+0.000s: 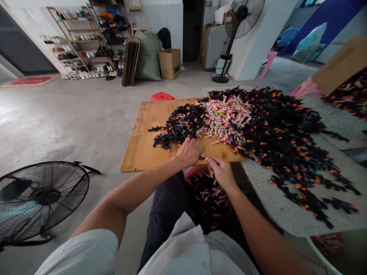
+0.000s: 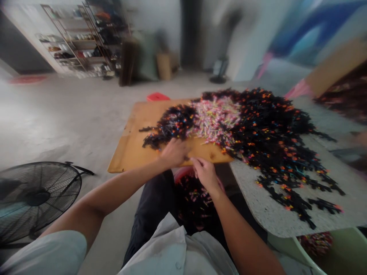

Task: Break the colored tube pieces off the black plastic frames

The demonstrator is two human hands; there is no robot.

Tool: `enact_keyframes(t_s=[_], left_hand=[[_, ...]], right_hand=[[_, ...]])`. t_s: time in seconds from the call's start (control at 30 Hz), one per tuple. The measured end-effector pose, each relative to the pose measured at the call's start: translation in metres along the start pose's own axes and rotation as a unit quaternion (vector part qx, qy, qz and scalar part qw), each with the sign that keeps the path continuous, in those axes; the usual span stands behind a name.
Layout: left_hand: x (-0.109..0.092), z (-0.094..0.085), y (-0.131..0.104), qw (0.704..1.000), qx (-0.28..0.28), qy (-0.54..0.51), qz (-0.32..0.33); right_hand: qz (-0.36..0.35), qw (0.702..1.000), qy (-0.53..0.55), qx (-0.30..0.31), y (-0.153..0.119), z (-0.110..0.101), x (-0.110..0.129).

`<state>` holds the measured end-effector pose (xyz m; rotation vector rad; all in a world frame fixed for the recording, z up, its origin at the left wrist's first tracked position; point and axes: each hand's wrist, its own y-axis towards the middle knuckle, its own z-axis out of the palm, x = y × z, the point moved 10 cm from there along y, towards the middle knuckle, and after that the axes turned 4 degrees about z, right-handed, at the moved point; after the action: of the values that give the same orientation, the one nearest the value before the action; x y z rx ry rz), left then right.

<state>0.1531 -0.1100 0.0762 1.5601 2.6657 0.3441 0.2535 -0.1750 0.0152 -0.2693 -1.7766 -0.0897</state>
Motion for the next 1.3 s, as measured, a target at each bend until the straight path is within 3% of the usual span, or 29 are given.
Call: enact_keyframes(t_s=[0.2, 0.4, 0.5, 0.6, 0.67, 0.77, 0.83, 0.9, 0.97, 1.07, 1.17, 1.3], left_hand=[[-0.001, 0.011, 0.000, 0.998, 0.010, -0.002, -0.055], [-0.010, 0.040, -0.002, 0.994, 0.059, -0.016, -0.087], [-0.017, 0.051, -0.008, 0.992, 0.103, -0.050, -0.050], [-0.026, 0.047, -0.017, 0.975, 0.135, -0.166, 0.066], [-0.011, 0.035, -0.020, 0.961, 0.118, -0.236, 0.083], [0.047, 0.026, -0.013, 0.969, 0.066, -0.234, -0.050], [0.080, 0.031, -0.008, 0.968, 0.060, -0.188, -0.156], [0.096, 0.038, 0.001, 0.960, 0.063, -0.153, -0.224], [0.100, 0.047, 0.015, 0.953, 0.064, -0.144, -0.259], [0.100, 0.063, 0.035, 0.938, 0.074, -0.146, -0.306], [0.102, 0.074, 0.045, 0.927, 0.076, -0.155, -0.334], [0.105, 0.074, 0.034, 0.925, 0.060, -0.187, -0.327]], right_hand=[[0.016, 1.000, -0.005, 0.025, 0.000, 0.001, -0.005], [0.058, 0.996, -0.024, 0.066, -0.006, 0.008, -0.021], [0.087, 0.989, -0.024, 0.117, -0.007, 0.005, -0.033], [0.122, 0.972, -0.046, 0.196, -0.013, -0.003, -0.054], [0.141, 0.950, -0.112, 0.254, -0.022, -0.008, -0.073], [0.119, 0.910, -0.243, 0.316, -0.029, -0.012, -0.088], [0.079, 0.902, -0.301, 0.297, -0.017, -0.015, -0.080], [0.038, 0.911, -0.342, 0.227, 0.012, -0.021, -0.059], [-0.011, 0.912, -0.392, 0.123, 0.048, -0.030, -0.028], [-0.055, 0.866, -0.496, -0.005, 0.096, -0.036, 0.009], [-0.031, 0.822, -0.568, -0.020, 0.126, -0.031, 0.012], [-0.040, 0.820, -0.571, -0.009, 0.132, -0.025, 0.007]])
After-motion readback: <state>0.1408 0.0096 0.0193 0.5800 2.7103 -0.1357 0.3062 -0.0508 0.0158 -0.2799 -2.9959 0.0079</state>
